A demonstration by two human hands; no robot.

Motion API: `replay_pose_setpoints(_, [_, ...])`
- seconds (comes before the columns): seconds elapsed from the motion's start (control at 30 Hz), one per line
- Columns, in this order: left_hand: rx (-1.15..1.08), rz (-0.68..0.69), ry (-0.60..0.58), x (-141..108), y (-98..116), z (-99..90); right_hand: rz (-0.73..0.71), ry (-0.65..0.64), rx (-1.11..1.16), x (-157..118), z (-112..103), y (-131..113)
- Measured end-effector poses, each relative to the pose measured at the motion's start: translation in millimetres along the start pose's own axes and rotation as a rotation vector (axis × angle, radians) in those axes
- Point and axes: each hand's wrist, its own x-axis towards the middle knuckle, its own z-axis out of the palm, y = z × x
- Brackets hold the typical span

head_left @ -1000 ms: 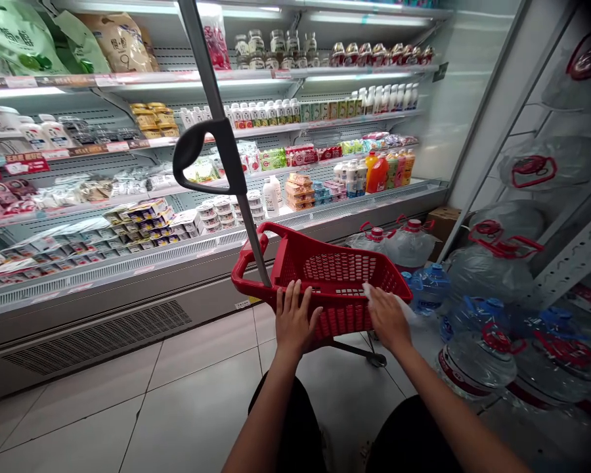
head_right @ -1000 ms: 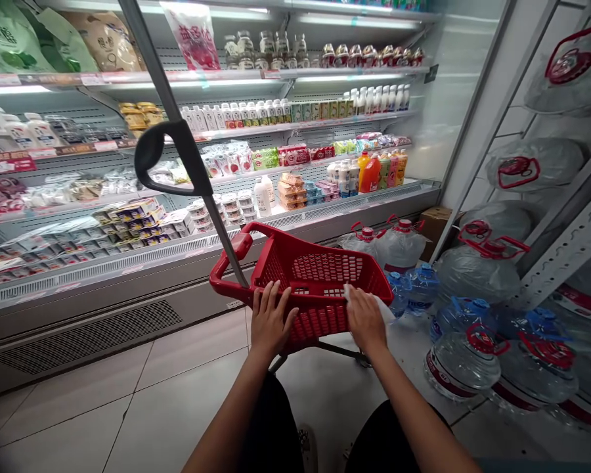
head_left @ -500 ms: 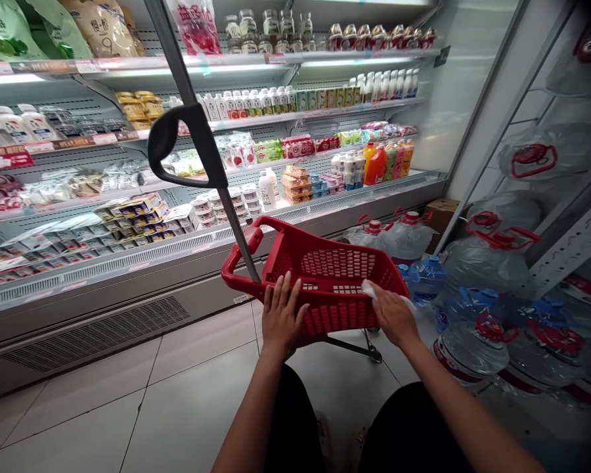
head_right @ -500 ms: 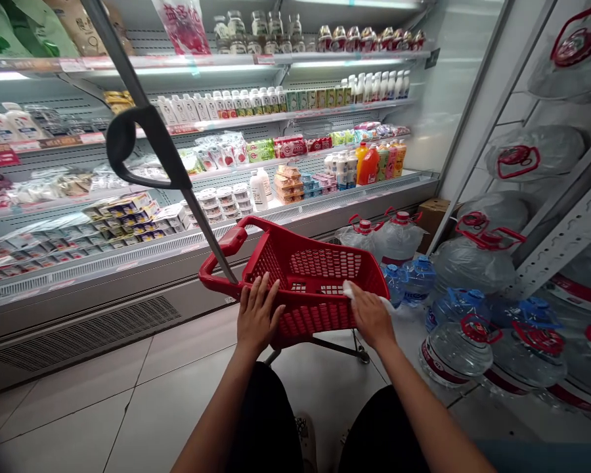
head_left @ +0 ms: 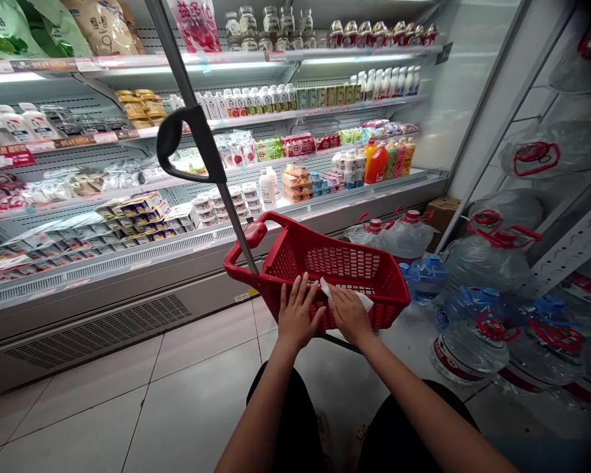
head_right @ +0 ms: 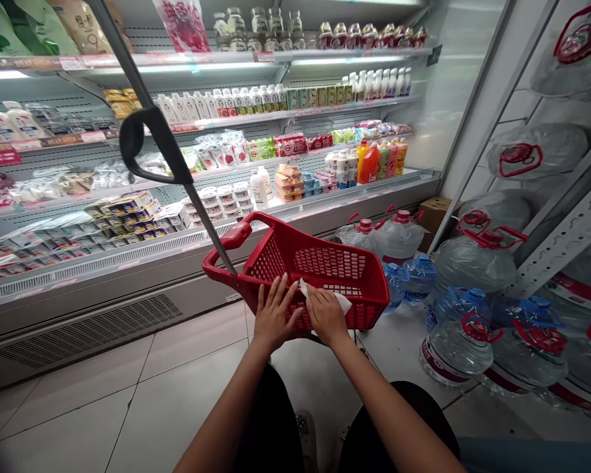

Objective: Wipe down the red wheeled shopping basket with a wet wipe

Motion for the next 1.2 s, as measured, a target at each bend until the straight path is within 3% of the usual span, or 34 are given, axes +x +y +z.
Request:
replay_pose_setpoints(0.1, [0.01,-0.008,-0.01,2.7,-15.3,-2.7,-0.003,-0.043,-0.027,-15.4,-10.3,31.2])
replay_pose_setpoints(0.2, [0.013,-0.03,-0.01,6.5,-28.5,-1.3,0.124,-0.026,-0.084,-46.1,-27.0,70.9])
replay_pose_setpoints(0.3, [0.009,-0.104,0.006,11.2,-35.8,3.4,0.194,0.001,-0.108,-72.1,-38.2,87.0])
replay_pose_setpoints(0.4, [0.005,-0.156,0.006,13.7,-33.2,8.5,0.211,0.012,-0.12,-71.9,-36.4,67.4])
replay_pose_setpoints(0.6, [-0.041,-0.082,-0.086,1.4,-3.7,19.4,0.079,-0.148,-0.041,-10.0,-10.0,-10.2])
replay_pose_setpoints(0.7, [-0.042,-0.099,-0.119,-6.6,-2.8,22.1,0.051,-0.173,-0.036,4.6,0.6,-31.4])
replay_pose_setpoints(0.8, [-0.048,-0.098,-0.151,-8.6,-16.1,20.9,0.035,-0.156,-0.053,-8.7,2.0,-35.6])
replay_pose_setpoints(0.97, [-0.046,-0.16,-0.167,0.3,-33.3,23.4,0.003,-0.093,-0.097,-53.8,-12.1,-35.7])
replay_pose_setpoints(1.2, [-0.052,-0.199,-0.131,-4.0,-12.5,30.9,-0.075,-0.078,-0.058,-69.0,-21.8,-62.0])
